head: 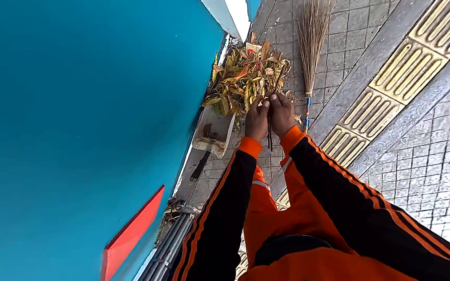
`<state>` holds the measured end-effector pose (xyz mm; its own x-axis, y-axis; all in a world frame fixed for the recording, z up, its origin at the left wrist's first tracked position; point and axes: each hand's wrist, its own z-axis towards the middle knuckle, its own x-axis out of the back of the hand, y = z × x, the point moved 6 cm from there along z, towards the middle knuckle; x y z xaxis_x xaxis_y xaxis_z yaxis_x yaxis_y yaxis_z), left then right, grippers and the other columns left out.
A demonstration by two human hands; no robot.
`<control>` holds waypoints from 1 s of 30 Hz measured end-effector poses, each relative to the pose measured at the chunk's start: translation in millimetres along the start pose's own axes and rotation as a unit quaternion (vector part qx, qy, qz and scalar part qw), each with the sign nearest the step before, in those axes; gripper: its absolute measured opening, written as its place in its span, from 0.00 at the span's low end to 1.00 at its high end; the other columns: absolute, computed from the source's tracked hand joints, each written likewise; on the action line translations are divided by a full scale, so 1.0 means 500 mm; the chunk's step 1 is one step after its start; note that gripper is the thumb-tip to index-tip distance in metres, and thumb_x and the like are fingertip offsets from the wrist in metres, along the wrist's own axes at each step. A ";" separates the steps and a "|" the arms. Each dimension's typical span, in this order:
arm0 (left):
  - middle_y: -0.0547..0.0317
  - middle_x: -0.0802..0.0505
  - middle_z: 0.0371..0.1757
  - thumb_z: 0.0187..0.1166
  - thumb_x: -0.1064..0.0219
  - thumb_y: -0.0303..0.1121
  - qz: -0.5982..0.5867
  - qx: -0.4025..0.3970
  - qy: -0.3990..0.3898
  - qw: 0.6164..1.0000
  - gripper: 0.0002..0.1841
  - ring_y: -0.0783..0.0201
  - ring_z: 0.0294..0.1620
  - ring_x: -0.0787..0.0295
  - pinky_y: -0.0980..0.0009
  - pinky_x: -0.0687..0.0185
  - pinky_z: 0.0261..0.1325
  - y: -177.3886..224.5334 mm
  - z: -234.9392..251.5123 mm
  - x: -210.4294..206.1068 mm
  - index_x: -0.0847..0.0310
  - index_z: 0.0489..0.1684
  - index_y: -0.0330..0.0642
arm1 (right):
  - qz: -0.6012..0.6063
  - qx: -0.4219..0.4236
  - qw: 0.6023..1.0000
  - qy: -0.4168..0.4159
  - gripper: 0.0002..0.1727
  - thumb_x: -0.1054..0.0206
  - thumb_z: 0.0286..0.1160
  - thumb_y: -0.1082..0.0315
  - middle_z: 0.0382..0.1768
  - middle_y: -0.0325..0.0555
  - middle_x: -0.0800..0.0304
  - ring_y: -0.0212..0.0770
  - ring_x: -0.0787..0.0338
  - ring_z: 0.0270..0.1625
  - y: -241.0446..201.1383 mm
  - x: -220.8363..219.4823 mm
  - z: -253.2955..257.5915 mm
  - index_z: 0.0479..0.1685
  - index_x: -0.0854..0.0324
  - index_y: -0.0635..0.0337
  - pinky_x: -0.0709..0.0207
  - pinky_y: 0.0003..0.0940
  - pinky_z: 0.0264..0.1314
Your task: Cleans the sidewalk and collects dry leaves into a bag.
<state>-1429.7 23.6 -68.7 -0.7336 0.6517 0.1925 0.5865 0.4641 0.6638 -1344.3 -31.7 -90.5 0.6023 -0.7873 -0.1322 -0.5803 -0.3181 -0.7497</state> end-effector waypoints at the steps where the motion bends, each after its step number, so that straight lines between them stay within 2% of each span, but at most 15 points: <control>1: 0.41 0.09 0.62 0.94 0.47 0.44 0.095 0.000 -0.014 0.995 0.28 0.50 0.62 0.11 0.50 0.19 0.69 0.004 -0.007 0.000 0.40 0.89 0.41 | 0.038 0.005 0.999 0.009 0.18 0.53 0.95 0.67 0.37 0.43 0.08 0.33 0.10 0.38 -0.006 0.006 0.005 0.60 0.18 0.65 0.14 0.32 0.47; 2: 0.38 0.09 0.58 0.93 0.46 0.45 0.179 -0.002 -0.036 0.983 0.29 0.45 0.60 0.10 0.45 0.20 0.68 0.004 -0.012 -0.001 0.39 0.86 0.35 | 0.074 0.004 0.997 0.014 0.18 0.56 0.96 0.66 0.38 0.44 0.08 0.34 0.08 0.38 -0.011 0.011 0.008 0.61 0.20 0.65 0.12 0.33 0.48; 3: 0.37 0.08 0.52 0.94 0.47 0.46 0.245 -0.004 -0.063 0.968 0.26 0.42 0.56 0.10 0.41 0.19 0.64 0.001 -0.015 -0.004 0.29 0.77 0.32 | 0.100 -0.001 0.995 0.023 0.19 0.58 0.97 0.65 0.38 0.45 0.08 0.36 0.07 0.39 -0.016 0.015 0.011 0.61 0.22 0.65 0.11 0.34 0.50; 5: 0.36 0.09 0.47 0.95 0.52 0.49 0.321 0.004 -0.120 0.939 0.26 0.39 0.52 0.10 0.36 0.20 0.58 -0.013 -0.018 -0.009 0.18 0.59 0.32 | 0.111 -0.003 0.993 0.048 0.19 0.59 0.98 0.64 0.33 0.43 0.10 0.36 0.08 0.35 -0.023 0.028 0.024 0.57 0.21 0.63 0.11 0.34 0.46; 8: 0.37 0.08 0.42 0.96 0.57 0.47 0.393 -0.045 -0.149 0.906 0.27 0.39 0.49 0.08 0.37 0.17 0.52 -0.023 -0.032 -0.008 0.16 0.56 0.35 | 0.002 0.011 0.999 0.046 0.21 0.56 0.97 0.61 0.23 0.36 0.20 0.32 0.18 0.24 -0.027 0.040 0.034 0.46 0.20 0.62 0.18 0.31 0.34; 11: 0.42 0.09 0.31 0.95 0.53 0.44 0.460 -0.182 -0.172 0.852 0.24 0.42 0.36 0.07 0.44 0.15 0.40 -0.017 -0.069 0.007 0.16 0.44 0.34 | -0.142 -0.069 0.986 -0.055 0.20 0.52 0.96 0.61 0.17 0.35 0.27 0.30 0.28 0.16 -0.016 0.033 0.027 0.42 0.19 0.63 0.27 0.28 0.22; 15: 0.52 0.11 0.21 0.87 0.40 0.40 0.462 -0.369 -0.184 0.785 0.16 0.51 0.22 0.10 0.53 0.16 0.26 -0.010 -0.116 0.041 0.12 0.38 0.38 | -0.151 -0.213 0.915 -0.307 0.20 0.51 0.95 0.61 0.13 0.33 0.31 0.28 0.33 0.13 0.015 -0.008 -0.046 0.42 0.17 0.62 0.35 0.25 0.17; 17: 0.52 0.13 0.20 0.87 0.43 0.37 0.414 -0.369 -0.157 0.817 0.17 0.54 0.20 0.12 0.54 0.16 0.25 -0.009 -0.120 0.085 0.13 0.34 0.36 | -0.143 -0.156 0.919 -0.333 0.19 0.51 0.94 0.62 0.11 0.33 0.34 0.26 0.37 0.10 0.003 -0.011 -0.086 0.40 0.17 0.60 0.40 0.22 0.12; 19: 0.47 0.17 0.24 0.94 0.55 0.40 0.280 -0.228 -0.050 0.931 0.24 0.52 0.23 0.17 0.53 0.19 0.31 -0.014 -0.103 0.173 0.18 0.40 0.29 | -0.196 -0.035 0.949 -0.246 0.20 0.48 0.93 0.58 0.13 0.39 0.30 0.33 0.36 0.10 -0.008 0.031 -0.107 0.44 0.14 0.60 0.39 0.28 0.12; 21: 0.62 0.26 0.22 0.95 0.59 0.51 0.091 -0.127 0.094 0.983 0.25 0.66 0.18 0.31 0.68 0.29 0.22 -0.016 -0.063 0.247 0.24 0.40 0.41 | -0.192 0.027 0.971 -0.142 0.19 0.47 0.93 0.56 0.17 0.39 0.27 0.33 0.32 0.13 -0.015 0.066 -0.096 0.48 0.13 0.58 0.34 0.29 0.16; 23: 0.71 0.22 0.27 0.93 0.54 0.55 -0.089 -0.048 0.128 0.987 0.19 0.73 0.23 0.24 0.74 0.20 0.28 -0.035 -0.060 0.239 0.26 0.46 0.52 | -0.199 0.043 0.975 -0.088 0.18 0.47 0.93 0.57 0.24 0.41 0.19 0.35 0.23 0.20 -0.010 0.066 -0.107 0.51 0.13 0.59 0.24 0.32 0.23; 25: 0.62 0.12 0.43 0.93 0.50 0.52 -0.180 -0.010 0.112 0.977 0.19 0.65 0.43 0.12 0.63 0.11 0.50 -0.053 -0.074 0.179 0.24 0.59 0.47 | -0.264 0.033 0.959 -0.096 0.19 0.46 0.93 0.59 0.47 0.49 0.07 0.41 0.07 0.44 -0.003 0.027 -0.137 0.60 0.14 0.62 0.11 0.43 0.52; 27: 0.46 0.09 0.61 0.96 0.54 0.41 -0.205 -0.005 0.112 0.972 0.21 0.58 0.60 0.11 0.60 0.15 0.64 -0.019 -0.051 0.102 0.26 0.70 0.33 | -0.314 0.049 0.941 -0.121 0.23 0.47 0.92 0.61 0.67 0.54 0.10 0.46 0.11 0.68 -0.019 -0.033 -0.132 0.75 0.19 0.62 0.22 0.46 0.77; 29: 0.43 0.14 0.73 0.97 0.61 0.40 -0.189 -0.018 0.098 0.977 0.25 0.57 0.73 0.18 0.59 0.25 0.77 0.063 -0.027 0.050 0.27 0.75 0.30 | -0.334 0.095 0.931 -0.111 0.25 0.47 0.91 0.64 0.73 0.60 0.16 0.52 0.15 0.75 -0.070 -0.068 -0.104 0.82 0.25 0.62 0.27 0.48 0.84; 30: 0.44 0.15 0.74 0.97 0.66 0.42 -0.194 -0.023 0.086 0.977 0.28 0.59 0.74 0.20 0.61 0.27 0.77 0.092 -0.030 0.033 0.27 0.75 0.31 | -0.341 0.099 0.928 -0.114 0.25 0.47 0.90 0.65 0.73 0.62 0.16 0.54 0.16 0.75 -0.096 -0.064 -0.099 0.83 0.26 0.62 0.27 0.48 0.83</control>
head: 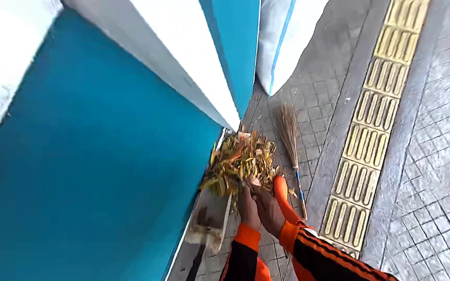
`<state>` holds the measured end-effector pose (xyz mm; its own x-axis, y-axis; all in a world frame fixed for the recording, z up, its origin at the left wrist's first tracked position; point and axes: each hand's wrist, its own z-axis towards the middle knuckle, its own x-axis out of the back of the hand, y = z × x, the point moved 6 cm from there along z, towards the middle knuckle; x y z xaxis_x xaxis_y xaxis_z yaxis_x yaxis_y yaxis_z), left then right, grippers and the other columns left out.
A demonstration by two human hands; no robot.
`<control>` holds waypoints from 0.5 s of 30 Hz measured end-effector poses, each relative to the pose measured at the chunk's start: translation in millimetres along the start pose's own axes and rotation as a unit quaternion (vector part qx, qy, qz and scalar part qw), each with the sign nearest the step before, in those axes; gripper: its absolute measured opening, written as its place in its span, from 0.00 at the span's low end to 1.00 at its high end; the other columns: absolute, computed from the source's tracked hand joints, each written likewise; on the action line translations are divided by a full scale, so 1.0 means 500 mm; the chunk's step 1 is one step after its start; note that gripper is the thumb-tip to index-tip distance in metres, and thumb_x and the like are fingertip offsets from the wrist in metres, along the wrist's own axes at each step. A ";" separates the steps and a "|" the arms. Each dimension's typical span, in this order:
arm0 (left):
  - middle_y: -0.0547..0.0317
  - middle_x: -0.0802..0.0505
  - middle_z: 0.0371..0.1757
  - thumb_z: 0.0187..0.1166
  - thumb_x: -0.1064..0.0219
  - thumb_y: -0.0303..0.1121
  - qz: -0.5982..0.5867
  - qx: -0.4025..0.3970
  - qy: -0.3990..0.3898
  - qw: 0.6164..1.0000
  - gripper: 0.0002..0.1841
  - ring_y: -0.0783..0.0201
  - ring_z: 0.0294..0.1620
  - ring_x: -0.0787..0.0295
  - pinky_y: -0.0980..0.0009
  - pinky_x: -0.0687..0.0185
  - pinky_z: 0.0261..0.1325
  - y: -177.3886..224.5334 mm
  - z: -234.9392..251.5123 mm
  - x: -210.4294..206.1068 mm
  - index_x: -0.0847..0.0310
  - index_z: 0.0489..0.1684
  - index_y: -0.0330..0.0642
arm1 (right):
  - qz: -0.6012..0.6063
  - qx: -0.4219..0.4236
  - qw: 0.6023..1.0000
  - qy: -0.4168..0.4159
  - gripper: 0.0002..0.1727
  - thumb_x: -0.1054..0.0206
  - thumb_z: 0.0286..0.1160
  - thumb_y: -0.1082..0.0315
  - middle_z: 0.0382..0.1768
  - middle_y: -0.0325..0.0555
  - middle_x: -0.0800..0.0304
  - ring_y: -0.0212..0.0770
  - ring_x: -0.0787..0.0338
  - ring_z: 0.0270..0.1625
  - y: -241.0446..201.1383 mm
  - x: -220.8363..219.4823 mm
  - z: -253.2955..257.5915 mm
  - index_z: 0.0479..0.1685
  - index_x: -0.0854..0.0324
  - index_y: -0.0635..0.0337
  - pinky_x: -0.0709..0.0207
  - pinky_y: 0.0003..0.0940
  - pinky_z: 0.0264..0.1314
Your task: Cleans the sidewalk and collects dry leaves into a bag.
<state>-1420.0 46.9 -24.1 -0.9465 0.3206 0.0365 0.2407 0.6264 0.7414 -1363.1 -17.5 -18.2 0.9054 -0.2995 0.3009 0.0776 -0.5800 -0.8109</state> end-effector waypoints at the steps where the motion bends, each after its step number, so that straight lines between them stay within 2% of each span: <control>1: 0.46 0.17 0.76 0.97 0.68 0.45 0.004 0.001 -0.021 1.000 0.30 0.60 0.75 0.22 0.61 0.29 0.78 0.020 -0.011 -0.021 0.27 0.76 0.32 | -0.005 -0.008 1.000 -0.012 0.25 0.47 0.90 0.65 0.70 0.63 0.16 0.55 0.16 0.73 -0.013 0.025 0.001 0.83 0.27 0.63 0.27 0.49 0.82; 2: 0.46 0.23 0.83 0.96 0.68 0.48 0.026 -0.013 -0.060 0.998 0.32 0.59 0.81 0.28 0.59 0.35 0.83 0.047 -0.017 -0.043 0.31 0.82 0.34 | -0.009 -0.017 1.000 -0.025 0.25 0.47 0.90 0.66 0.68 0.63 0.14 0.54 0.14 0.72 -0.026 0.057 0.010 0.83 0.27 0.64 0.26 0.49 0.81; 3: 0.45 0.32 0.90 0.94 0.65 0.49 0.062 -0.037 -0.106 0.992 0.33 0.58 0.89 0.38 0.57 0.44 0.90 0.077 -0.020 -0.065 0.39 0.89 0.35 | -0.007 -0.020 0.999 -0.029 0.24 0.47 0.90 0.66 0.64 0.62 0.11 0.53 0.11 0.67 -0.038 0.094 0.024 0.80 0.25 0.66 0.23 0.49 0.77; 4: 0.44 0.42 0.95 0.92 0.61 0.50 0.107 -0.069 -0.138 0.982 0.35 0.56 0.94 0.47 0.55 0.52 0.93 0.110 -0.021 -0.081 0.49 0.94 0.36 | 0.003 -0.013 1.000 -0.018 0.22 0.46 0.90 0.65 0.56 0.60 0.09 0.51 0.08 0.58 -0.049 0.135 0.042 0.74 0.22 0.67 0.18 0.49 0.69; 5: 0.43 0.46 0.96 0.90 0.55 0.51 0.160 -0.109 -0.145 0.970 0.38 0.54 0.96 0.51 0.53 0.52 0.94 0.145 -0.019 -0.091 0.54 0.95 0.37 | 0.026 0.013 1.000 0.007 0.20 0.46 0.90 0.64 0.47 0.56 0.09 0.47 0.09 0.47 -0.066 0.184 0.065 0.69 0.21 0.67 0.16 0.47 0.58; 6: 0.40 0.44 0.95 0.87 0.47 0.49 0.208 -0.159 -0.118 0.958 0.40 0.51 0.95 0.49 0.51 0.48 0.93 0.186 -0.019 -0.092 0.52 0.95 0.35 | 0.055 0.060 0.996 0.048 0.18 0.47 0.90 0.64 0.40 0.51 0.11 0.42 0.11 0.39 -0.091 0.242 0.092 0.64 0.20 0.68 0.15 0.43 0.49; 7: 0.36 0.39 0.92 0.83 0.40 0.47 0.247 -0.223 -0.064 0.941 0.39 0.46 0.93 0.44 0.48 0.43 0.91 0.237 -0.024 -0.086 0.44 0.91 0.33 | 0.090 0.117 0.985 0.092 0.18 0.48 0.90 0.65 0.38 0.46 0.13 0.37 0.12 0.38 -0.126 0.308 0.120 0.61 0.21 0.69 0.15 0.38 0.47; 8: 0.31 0.35 0.89 0.80 0.35 0.45 0.275 -0.299 -0.002 0.914 0.37 0.40 0.92 0.43 0.45 0.41 0.89 0.300 -0.034 -0.075 0.35 0.86 0.31 | 0.111 0.179 0.968 0.139 0.17 0.50 0.91 0.65 0.40 0.43 0.11 0.34 0.11 0.42 -0.173 0.383 0.144 0.59 0.22 0.69 0.14 0.35 0.51; 9: 0.28 0.35 0.88 0.80 0.33 0.45 0.295 -0.378 0.056 0.876 0.35 0.34 0.92 0.46 0.42 0.42 0.89 0.376 -0.051 -0.064 0.31 0.83 0.30 | 0.122 0.236 0.946 0.187 0.16 0.50 0.91 0.66 0.42 0.43 0.09 0.33 0.10 0.46 -0.225 0.460 0.166 0.56 0.22 0.69 0.13 0.36 0.54; 11: 0.27 0.36 0.89 0.82 0.33 0.45 0.304 -0.538 0.158 0.770 0.32 0.31 0.93 0.53 0.40 0.52 0.92 0.542 -0.095 -0.042 0.27 0.79 0.30 | 0.153 0.349 0.889 0.253 0.14 0.52 0.94 0.62 0.46 0.42 0.07 0.36 0.08 0.51 -0.332 0.607 0.205 0.57 0.25 0.62 0.13 0.41 0.59; 13: 0.40 0.41 0.93 0.81 0.31 0.44 0.301 -0.657 0.226 0.653 0.30 0.36 0.96 0.60 0.36 0.62 0.94 0.685 -0.129 -0.040 0.28 0.82 0.43 | 0.186 0.476 0.808 0.292 0.13 0.54 0.95 0.62 0.46 0.40 0.08 0.39 0.07 0.52 -0.451 0.743 0.242 0.58 0.28 0.58 0.13 0.46 0.62; 15: 0.54 0.49 0.97 0.80 0.32 0.44 0.308 -0.724 0.264 0.557 0.32 0.42 0.98 0.68 0.35 0.71 0.94 0.774 -0.137 -0.075 0.33 0.85 0.55 | 0.189 0.576 0.728 0.320 0.11 0.57 0.95 0.66 0.45 0.41 0.10 0.40 0.08 0.52 -0.567 0.863 0.280 0.59 0.33 0.61 0.14 0.48 0.64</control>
<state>-1306.2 228.6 307.0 -0.8032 -0.3349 0.4927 0.4906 -0.8410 0.2282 -936.0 123.8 270.9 0.6011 -0.7787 -0.1796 0.5062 0.5449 -0.6685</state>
